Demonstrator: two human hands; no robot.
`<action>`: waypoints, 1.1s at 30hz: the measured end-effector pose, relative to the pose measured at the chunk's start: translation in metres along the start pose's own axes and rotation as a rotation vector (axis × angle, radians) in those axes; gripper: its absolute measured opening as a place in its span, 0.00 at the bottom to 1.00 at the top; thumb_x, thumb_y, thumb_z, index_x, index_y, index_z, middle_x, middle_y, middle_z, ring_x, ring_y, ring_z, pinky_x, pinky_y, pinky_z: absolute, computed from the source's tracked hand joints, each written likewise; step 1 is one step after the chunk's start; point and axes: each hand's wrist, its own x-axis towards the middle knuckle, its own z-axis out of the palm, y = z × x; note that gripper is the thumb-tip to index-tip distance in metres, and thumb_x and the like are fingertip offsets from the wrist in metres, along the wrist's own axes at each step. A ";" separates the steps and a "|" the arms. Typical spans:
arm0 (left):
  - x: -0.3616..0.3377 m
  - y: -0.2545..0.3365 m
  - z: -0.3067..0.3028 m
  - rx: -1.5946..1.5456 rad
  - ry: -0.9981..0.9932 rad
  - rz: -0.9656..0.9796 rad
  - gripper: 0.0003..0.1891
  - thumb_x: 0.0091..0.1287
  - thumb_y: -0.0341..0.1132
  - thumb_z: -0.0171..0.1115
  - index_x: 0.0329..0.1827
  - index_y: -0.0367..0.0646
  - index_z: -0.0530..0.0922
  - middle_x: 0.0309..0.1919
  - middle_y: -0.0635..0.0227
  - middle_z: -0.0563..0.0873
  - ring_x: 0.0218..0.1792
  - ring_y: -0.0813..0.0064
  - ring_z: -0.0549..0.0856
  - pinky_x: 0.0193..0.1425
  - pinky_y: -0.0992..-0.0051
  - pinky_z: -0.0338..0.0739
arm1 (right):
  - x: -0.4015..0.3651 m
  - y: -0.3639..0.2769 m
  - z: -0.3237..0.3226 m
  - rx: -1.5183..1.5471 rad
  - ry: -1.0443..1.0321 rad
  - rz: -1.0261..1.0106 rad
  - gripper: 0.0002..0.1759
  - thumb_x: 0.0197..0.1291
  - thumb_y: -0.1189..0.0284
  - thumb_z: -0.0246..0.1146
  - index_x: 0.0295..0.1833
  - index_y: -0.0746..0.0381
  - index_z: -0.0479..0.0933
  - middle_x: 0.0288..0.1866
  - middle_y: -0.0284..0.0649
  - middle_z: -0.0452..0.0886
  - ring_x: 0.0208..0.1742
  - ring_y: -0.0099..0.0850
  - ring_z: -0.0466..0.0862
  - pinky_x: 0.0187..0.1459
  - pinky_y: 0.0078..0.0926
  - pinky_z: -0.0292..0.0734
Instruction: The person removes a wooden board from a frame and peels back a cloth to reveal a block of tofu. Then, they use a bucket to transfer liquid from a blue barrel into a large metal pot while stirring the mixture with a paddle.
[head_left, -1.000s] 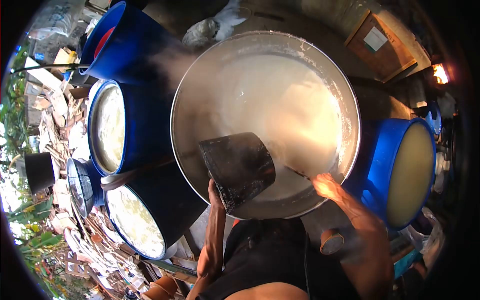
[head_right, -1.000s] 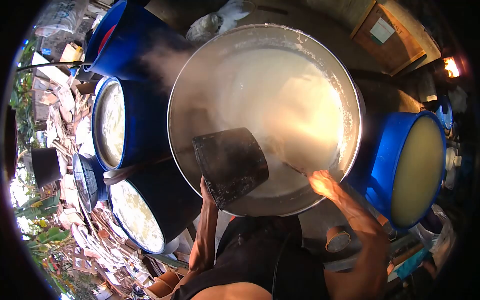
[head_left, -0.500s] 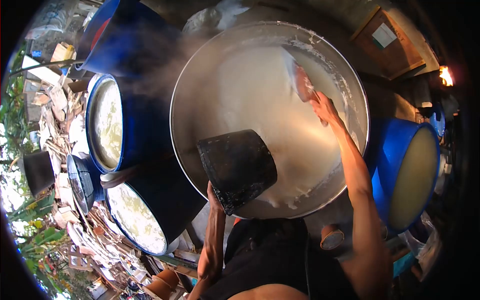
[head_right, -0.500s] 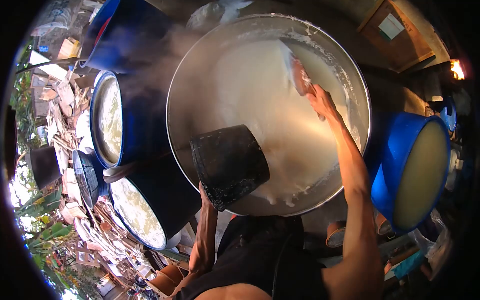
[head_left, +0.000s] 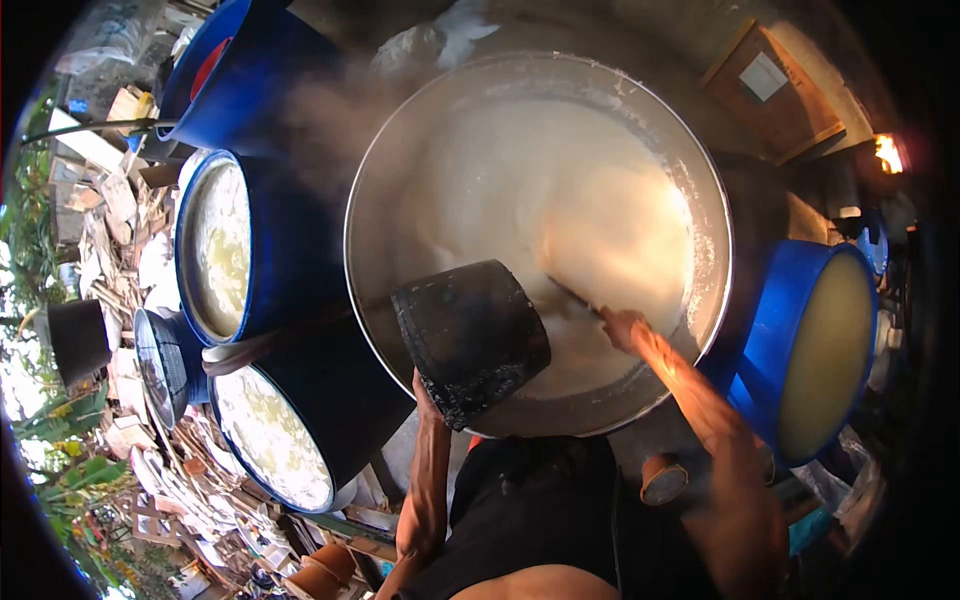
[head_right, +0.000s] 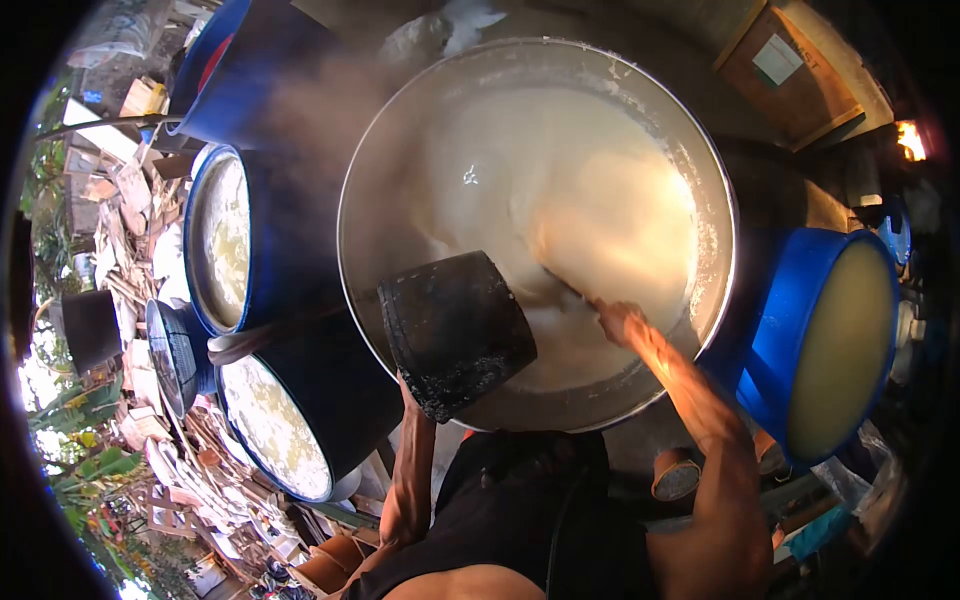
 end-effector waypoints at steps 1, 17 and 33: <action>-0.001 0.001 0.000 -0.014 -0.015 -0.011 0.28 0.76 0.52 0.48 0.65 0.37 0.77 0.57 0.57 0.85 0.54 0.59 0.86 0.62 0.60 0.82 | -0.015 -0.002 0.012 -0.048 -0.017 -0.013 0.23 0.61 0.72 0.63 0.62 0.63 0.72 0.35 0.56 0.85 0.38 0.52 0.87 0.36 0.51 0.78; -0.002 -0.020 -0.043 0.034 -0.033 0.085 0.29 0.73 0.53 0.54 0.66 0.38 0.75 0.53 0.59 0.86 0.53 0.62 0.86 0.60 0.65 0.82 | -0.030 0.009 -0.154 0.736 0.354 0.283 0.11 0.68 0.70 0.61 0.52 0.63 0.75 0.22 0.33 0.76 0.18 0.22 0.75 0.20 0.26 0.70; 0.009 -0.009 -0.034 0.046 -0.035 0.069 0.28 0.73 0.52 0.55 0.66 0.38 0.75 0.51 0.61 0.86 0.51 0.65 0.86 0.56 0.67 0.83 | 0.086 0.011 -0.031 0.133 0.153 -0.066 0.19 0.67 0.64 0.61 0.61 0.54 0.71 0.34 0.48 0.85 0.36 0.54 0.85 0.39 0.52 0.78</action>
